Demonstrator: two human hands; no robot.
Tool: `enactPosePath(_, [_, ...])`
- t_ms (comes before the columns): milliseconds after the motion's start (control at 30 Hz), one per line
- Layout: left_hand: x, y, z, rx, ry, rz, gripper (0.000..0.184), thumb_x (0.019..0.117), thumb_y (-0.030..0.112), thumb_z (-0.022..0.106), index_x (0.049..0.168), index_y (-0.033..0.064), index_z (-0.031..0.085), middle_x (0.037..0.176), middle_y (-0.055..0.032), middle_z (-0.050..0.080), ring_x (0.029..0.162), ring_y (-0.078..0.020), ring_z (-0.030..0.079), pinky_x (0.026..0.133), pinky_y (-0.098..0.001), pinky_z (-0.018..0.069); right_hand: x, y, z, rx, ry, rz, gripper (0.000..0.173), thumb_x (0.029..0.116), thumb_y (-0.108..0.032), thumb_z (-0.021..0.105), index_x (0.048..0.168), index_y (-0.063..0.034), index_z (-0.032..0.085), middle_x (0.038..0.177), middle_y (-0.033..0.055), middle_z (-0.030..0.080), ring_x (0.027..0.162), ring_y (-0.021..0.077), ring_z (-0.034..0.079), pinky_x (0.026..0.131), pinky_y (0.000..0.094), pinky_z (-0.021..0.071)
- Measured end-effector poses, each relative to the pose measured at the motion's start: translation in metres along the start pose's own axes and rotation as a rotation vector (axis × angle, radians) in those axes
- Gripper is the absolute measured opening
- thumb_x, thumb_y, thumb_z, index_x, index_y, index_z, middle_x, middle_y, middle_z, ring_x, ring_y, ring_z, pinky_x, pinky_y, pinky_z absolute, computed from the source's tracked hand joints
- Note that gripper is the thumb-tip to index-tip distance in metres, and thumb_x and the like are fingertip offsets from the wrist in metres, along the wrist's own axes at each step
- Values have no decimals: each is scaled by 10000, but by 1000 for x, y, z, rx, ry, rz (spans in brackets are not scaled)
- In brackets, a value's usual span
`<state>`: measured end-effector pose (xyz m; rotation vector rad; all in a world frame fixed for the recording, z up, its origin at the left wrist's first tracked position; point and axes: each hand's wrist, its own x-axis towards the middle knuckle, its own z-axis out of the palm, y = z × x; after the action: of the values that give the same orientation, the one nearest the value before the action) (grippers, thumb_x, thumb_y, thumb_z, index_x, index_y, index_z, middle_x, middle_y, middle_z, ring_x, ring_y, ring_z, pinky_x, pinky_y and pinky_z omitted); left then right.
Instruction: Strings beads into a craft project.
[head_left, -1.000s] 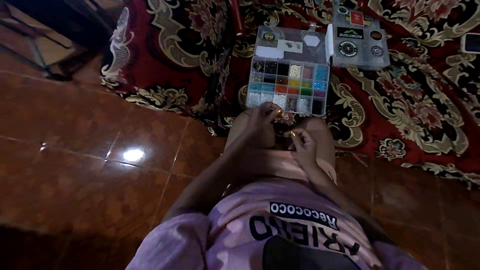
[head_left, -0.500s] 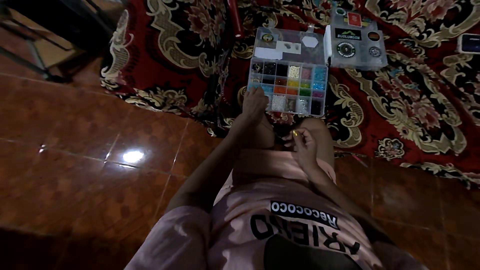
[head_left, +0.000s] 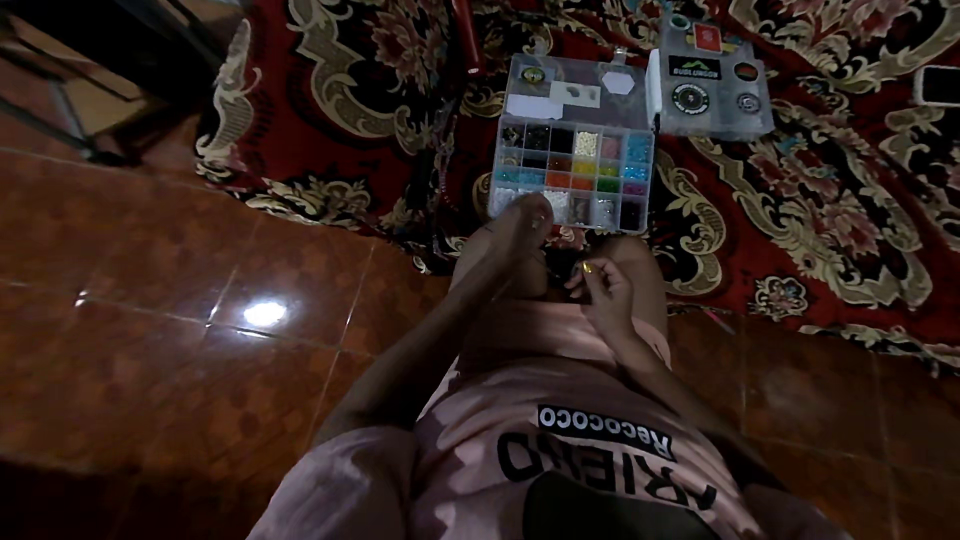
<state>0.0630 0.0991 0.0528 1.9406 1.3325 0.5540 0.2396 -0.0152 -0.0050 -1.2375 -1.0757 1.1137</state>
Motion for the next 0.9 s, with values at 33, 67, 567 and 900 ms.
enactPosePath(33, [-8, 0, 7, -147, -35, -26, 204, 992, 110, 618, 1140, -29, 641, 1043, -159, 694, 963, -232, 683, 893, -418, 559, 0, -1, 1, 6, 3, 12, 151, 1020, -35, 502, 1033, 37, 635, 815, 45, 719, 642, 109, 689, 575, 255, 596])
enactPosePath(67, [-16, -2, 15, -280, -61, -34, 204, 995, 109, 615, 1139, -33, 636, 1006, -140, 696, 916, -188, 680, 866, -385, 560, -1, -2, 2, 10, 6, 21, 150, 1022, -39, 503, 1035, 35, 633, 805, 39, 716, 635, 103, 686, 570, 251, 596])
enactPosePath(567, [-42, -8, 53, -1308, -351, -440, 221, 1102, 111, 384, 1171, 45, 584, 1013, -5, 681, 915, -99, 672, 900, -298, 562, -3, 1, 2, 41, -1, -39, 102, 976, -5, 550, 960, 16, 649, 717, -2, 690, 561, 56, 638, 520, 217, 561])
enactPosePath(900, [-39, -9, 56, -1262, -447, -408, 239, 1101, 113, 376, 1121, 65, 609, 943, 23, 690, 852, -70, 671, 830, -267, 571, -3, 1, 1, 63, -24, -52, 101, 958, -20, 551, 896, -16, 631, 719, -15, 671, 562, 53, 632, 539, 228, 574])
